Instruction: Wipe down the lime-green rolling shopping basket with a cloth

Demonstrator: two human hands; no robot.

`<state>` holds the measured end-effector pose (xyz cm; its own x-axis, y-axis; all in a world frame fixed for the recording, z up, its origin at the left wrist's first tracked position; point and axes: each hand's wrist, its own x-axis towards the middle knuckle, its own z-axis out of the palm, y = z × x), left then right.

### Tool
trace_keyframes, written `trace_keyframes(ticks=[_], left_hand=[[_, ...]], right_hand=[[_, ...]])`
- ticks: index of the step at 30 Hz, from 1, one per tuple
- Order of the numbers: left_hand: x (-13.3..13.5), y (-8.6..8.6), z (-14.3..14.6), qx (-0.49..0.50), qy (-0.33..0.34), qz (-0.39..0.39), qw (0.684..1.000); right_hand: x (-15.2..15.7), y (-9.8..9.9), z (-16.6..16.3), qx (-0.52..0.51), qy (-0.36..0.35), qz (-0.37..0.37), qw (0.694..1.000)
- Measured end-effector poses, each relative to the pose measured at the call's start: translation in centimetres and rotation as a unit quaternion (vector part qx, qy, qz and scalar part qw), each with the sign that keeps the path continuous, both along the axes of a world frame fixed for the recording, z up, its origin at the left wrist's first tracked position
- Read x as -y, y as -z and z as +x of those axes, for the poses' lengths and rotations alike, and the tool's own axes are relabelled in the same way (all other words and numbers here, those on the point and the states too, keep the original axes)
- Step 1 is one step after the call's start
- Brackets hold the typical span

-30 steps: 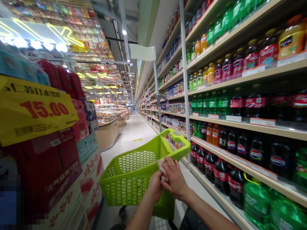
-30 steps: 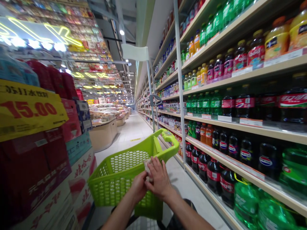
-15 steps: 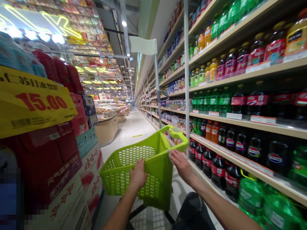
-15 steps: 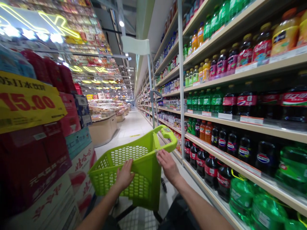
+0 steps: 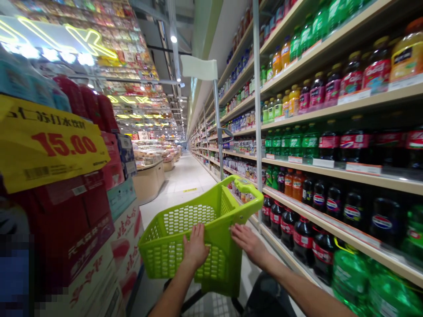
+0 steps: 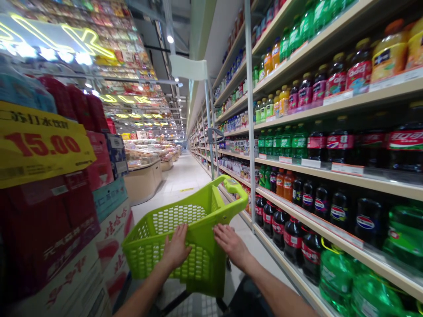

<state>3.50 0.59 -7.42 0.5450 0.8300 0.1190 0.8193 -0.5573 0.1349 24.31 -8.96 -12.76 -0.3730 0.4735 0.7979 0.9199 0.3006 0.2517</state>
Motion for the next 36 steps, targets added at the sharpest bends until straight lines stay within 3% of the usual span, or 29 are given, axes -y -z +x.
trace_keyframes(ticks=[2, 3, 7, 9, 11, 15, 17, 21, 23, 25, 29, 31, 33, 36], left_hand=[[0.1, 0.1, 0.1, 0.002, 0.006, 0.005, 1.000], [0.1, 0.1, 0.2, 0.004, 0.009, 0.006, 1.000], [0.2, 0.2, 0.7, 0.008, 0.013, 0.002, 1.000], [0.4, 0.2, 0.9, 0.007, 0.015, -0.001, 1.000], [0.6, 0.1, 1.0, 0.006, 0.020, -0.002, 1.000], [0.9, 0.0, 1.2, -0.002, 0.025, -0.003, 1.000], [1.0, 0.0, 1.3, -0.009, 0.024, -0.007, 1.000], [1.2, 0.0, 1.6, -0.020, 0.026, 0.000, 0.999], [1.3, 0.1, 1.8, -0.021, 0.027, 0.006, 0.999], [1.5, 0.2, 2.1, -0.021, 0.031, 0.006, 0.999], [1.6, 0.5, 2.3, -0.020, 0.042, 0.010, 0.999], [1.5, 0.6, 2.1, -0.021, 0.039, 0.014, 0.999], [1.4, 0.7, 1.8, -0.021, 0.035, 0.016, 0.999], [1.3, 0.9, 1.5, -0.016, 0.031, 0.011, 0.999]], right_hand=[[0.2, 1.2, -0.3, 0.037, -0.019, -0.033, 0.999], [0.3, 0.9, -0.2, 0.041, -0.016, -0.029, 0.999], [0.2, -4.3, 2.1, -0.042, 0.082, 0.069, 0.993], [0.0, -5.8, 3.3, -0.067, 0.122, 0.089, 0.986], [0.0, -5.0, 3.6, -0.045, 0.116, 0.071, 0.990], [0.5, 0.1, 2.2, 0.047, 0.030, -0.009, 0.998], [0.7, 0.5, 2.1, 0.041, 0.017, -0.012, 0.999], [0.2, -4.6, 5.0, -0.098, 0.102, 0.097, 0.985], [-0.9, -7.0, 6.2, -0.151, 0.150, 0.115, 0.970], [-2.3, -7.4, 5.7, -0.170, 0.169, 0.083, 0.967], [-4.9, -4.3, 1.1, -0.079, 0.091, -0.059, 0.991], [-5.3, -3.6, -0.1, -0.048, 0.070, -0.094, 0.992], [-4.8, -4.5, 0.5, -0.069, 0.106, -0.099, 0.987], [-3.7, -7.9, 3.4, -0.110, 0.174, -0.097, 0.974]])
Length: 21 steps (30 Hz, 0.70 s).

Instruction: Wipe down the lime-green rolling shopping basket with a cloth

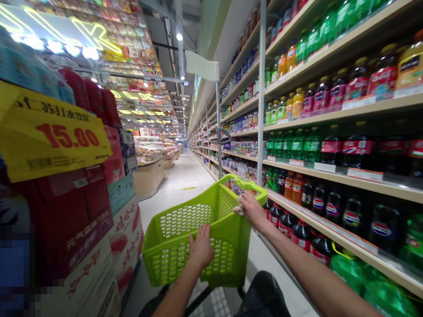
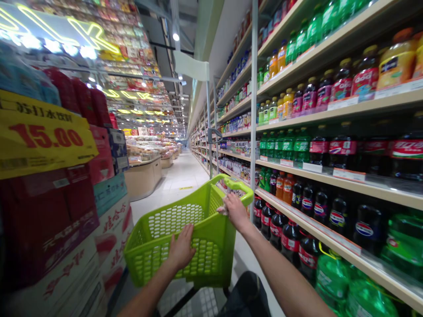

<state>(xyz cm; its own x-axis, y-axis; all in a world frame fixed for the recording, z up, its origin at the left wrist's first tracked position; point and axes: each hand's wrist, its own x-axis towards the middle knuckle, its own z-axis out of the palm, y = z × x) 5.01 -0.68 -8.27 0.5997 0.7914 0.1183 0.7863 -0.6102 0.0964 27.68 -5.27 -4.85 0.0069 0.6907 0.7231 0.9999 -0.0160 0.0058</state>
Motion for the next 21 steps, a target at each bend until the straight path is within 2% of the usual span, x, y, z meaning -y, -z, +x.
trace_keyframes(ticks=[2, 4, 6, 8, 11, 13, 16, 19, 21], left_hand=[[0.0, 0.1, 0.0, 0.005, -0.002, -0.002, 1.000], [0.1, 0.2, 0.0, 0.007, -0.004, -0.001, 1.000], [0.0, 0.4, 0.0, 0.009, -0.001, 0.002, 1.000], [-0.2, 0.8, -0.1, 0.011, 0.004, 0.005, 1.000], [-0.4, 1.1, -0.3, 0.015, 0.009, 0.014, 1.000], [-0.5, 1.2, -0.4, 0.019, 0.009, 0.016, 1.000], [-0.5, 1.1, -0.4, 0.021, 0.012, 0.011, 1.000], [-0.3, 1.2, -0.3, 0.025, 0.016, 0.007, 1.000], [-0.3, 1.3, -0.3, 0.029, 0.018, 0.008, 0.999]], right_hand=[[0.2, -2.0, 0.9, 0.004, -0.001, -0.036, 0.999], [-0.2, -2.7, 0.1, 0.018, -0.026, -0.095, 0.995], [-0.9, -2.0, -2.0, 0.030, -0.055, -0.132, 0.989], [-1.4, -0.5, -4.1, 0.041, -0.073, -0.138, 0.987], [-1.6, 1.1, -5.3, 0.088, -0.080, -0.140, 0.983], [-1.3, 1.1, -4.3, 0.117, -0.064, -0.137, 0.981], [-0.4, -0.6, -0.9, 0.125, -0.043, -0.126, 0.983], [0.8, -2.7, 2.7, 0.083, 0.000, -0.087, 0.993], [1.1, -3.2, 3.7, 0.040, 0.048, -0.049, 0.997]])
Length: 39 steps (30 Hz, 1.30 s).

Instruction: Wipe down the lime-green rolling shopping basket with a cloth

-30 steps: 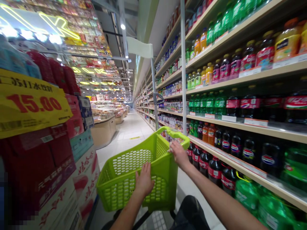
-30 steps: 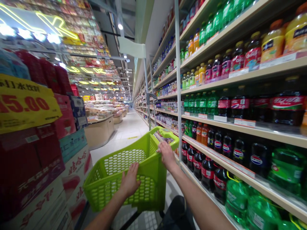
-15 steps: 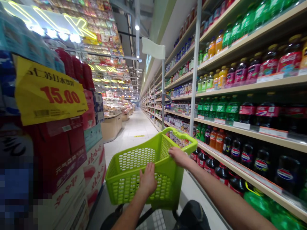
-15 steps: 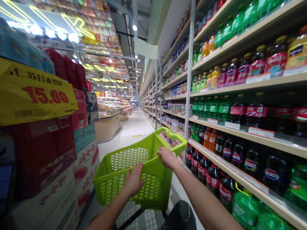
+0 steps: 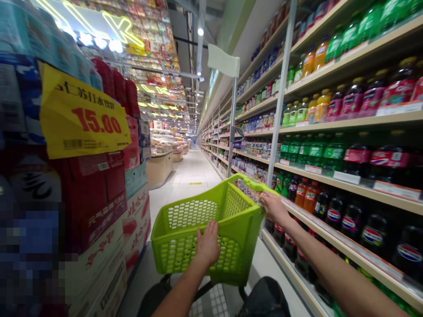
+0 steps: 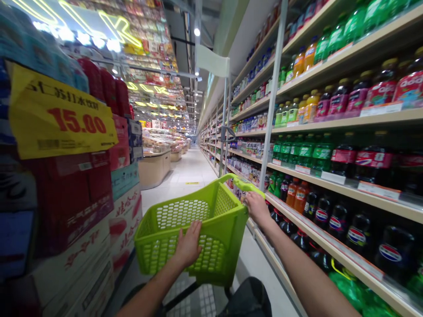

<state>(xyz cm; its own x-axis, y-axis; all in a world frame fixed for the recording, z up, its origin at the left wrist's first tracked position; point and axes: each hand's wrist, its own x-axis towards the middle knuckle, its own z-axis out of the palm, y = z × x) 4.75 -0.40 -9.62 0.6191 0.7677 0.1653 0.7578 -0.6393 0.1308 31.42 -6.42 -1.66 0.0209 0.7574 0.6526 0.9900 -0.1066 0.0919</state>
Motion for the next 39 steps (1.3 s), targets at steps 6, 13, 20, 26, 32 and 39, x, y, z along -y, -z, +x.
trace_keyframes(ticks=[6, 13, 20, 26, 32, 39], left_hand=[[-0.3, 0.6, 0.0, 0.009, 0.002, 0.010, 1.000], [-0.9, 0.4, -1.5, 0.013, -0.035, -0.001, 0.999], [-0.8, 0.3, -2.0, 0.023, -0.031, 0.003, 0.999], [-1.2, 1.4, -2.7, 0.021, -0.026, 0.022, 0.999], [-0.9, 1.0, -2.9, 0.030, -0.013, 0.008, 0.999], [1.7, 0.4, -0.1, 0.387, 0.015, -0.141, 0.911]], right_hand=[[-3.5, 3.4, -6.7, -0.006, -0.067, -0.029, 0.997], [-2.8, 1.4, -5.2, -0.034, -0.026, -0.033, 0.999], [-3.8, 1.9, -7.8, -0.053, -0.024, -0.060, 0.996], [-5.0, 3.6, -11.8, -0.027, -0.109, -0.076, 0.991], [-2.5, 0.9, -5.4, -0.061, 0.020, -0.028, 0.998], [-5.2, 4.5, -12.8, -0.279, -0.163, 0.096, 0.941]])
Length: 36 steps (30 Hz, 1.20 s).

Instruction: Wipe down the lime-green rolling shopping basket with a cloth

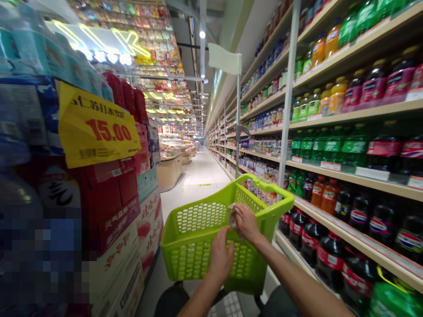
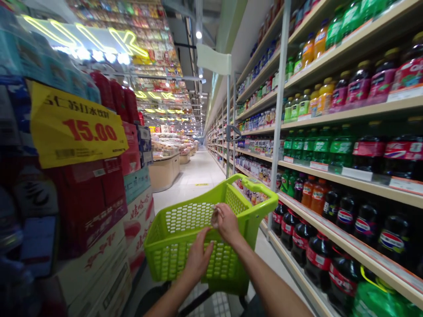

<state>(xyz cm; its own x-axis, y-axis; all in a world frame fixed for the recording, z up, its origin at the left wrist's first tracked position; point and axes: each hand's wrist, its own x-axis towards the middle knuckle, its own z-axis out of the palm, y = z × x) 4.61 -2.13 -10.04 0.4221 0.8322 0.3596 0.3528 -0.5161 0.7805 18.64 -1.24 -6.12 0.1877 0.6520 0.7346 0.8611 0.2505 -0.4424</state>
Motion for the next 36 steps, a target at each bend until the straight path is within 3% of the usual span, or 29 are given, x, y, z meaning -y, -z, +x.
trace_keyframes(ticks=[2, 5, 7, 9, 12, 15, 17, 18, 20, 21, 23, 25, 31, 33, 36], left_hand=[[0.8, 0.0, 1.3, 0.174, 0.063, -0.158, 0.970], [1.3, -0.3, 2.5, 0.382, 0.127, -0.365, 0.840], [1.0, -0.6, 2.7, 0.470, 0.140, -0.403, 0.773], [0.1, -0.7, 2.5, 0.506, 0.126, -0.404, 0.752], [-1.9, -0.6, 0.9, 0.488, 0.056, -0.373, 0.787], [-4.3, -0.4, -3.1, 0.364, -0.076, -0.239, 0.897], [-6.0, -0.4, -6.8, 0.193, -0.178, -0.094, 0.960], [-6.7, -0.3, -8.7, 0.109, -0.217, -0.024, 0.970], [-7.8, -0.2, -11.9, -0.033, -0.265, 0.053, 0.962], [-8.2, -0.1, -12.9, -0.095, -0.274, 0.071, 0.954], [-8.4, 0.0, -13.2, -0.197, -0.264, 0.087, 0.940], [-8.0, -0.1, -11.6, -0.251, -0.230, 0.097, 0.935], [-3.7, -0.7, -4.0, -0.251, -0.116, 0.153, 0.949], [-2.6, -0.3, -3.0, -0.232, -0.107, 0.188, 0.948], [-2.5, 0.6, -3.6, -0.209, -0.082, 0.211, 0.952]], right_hand=[[-0.7, 0.4, -1.8, -0.084, -0.009, 0.054, 0.995], [-0.5, 0.8, -3.2, -0.139, -0.001, 0.052, 0.989], [0.2, 1.6, -4.0, -0.113, -0.022, 0.016, 0.993], [1.1, 2.7, -5.1, -0.053, -0.055, -0.035, 0.996], [2.3, 4.1, -6.6, 0.048, -0.101, -0.116, 0.987], [2.9, 3.8, -5.6, 0.136, -0.130, -0.140, 0.972], [3.1, 2.7, -3.1, 0.166, -0.059, -0.125, 0.976], [3.1, 2.1, -1.4, 0.173, 0.005, -0.117, 0.978], [3.3, 0.9, 2.1, 0.195, 0.131, -0.123, 0.964], [3.4, 0.4, 3.6, 0.218, 0.159, -0.134, 0.954], [3.7, -0.2, 5.3, 0.255, 0.185, -0.159, 0.936], [3.8, -0.3, 5.3, 0.272, 0.176, -0.175, 0.930], [3.3, 1.6, 1.1, 0.278, 0.138, -0.167, 0.936], [3.1, 2.0, 0.8, 0.284, 0.116, -0.183, 0.934], [3.4, 1.5, 2.6, 0.325, 0.066, -0.199, 0.922]])
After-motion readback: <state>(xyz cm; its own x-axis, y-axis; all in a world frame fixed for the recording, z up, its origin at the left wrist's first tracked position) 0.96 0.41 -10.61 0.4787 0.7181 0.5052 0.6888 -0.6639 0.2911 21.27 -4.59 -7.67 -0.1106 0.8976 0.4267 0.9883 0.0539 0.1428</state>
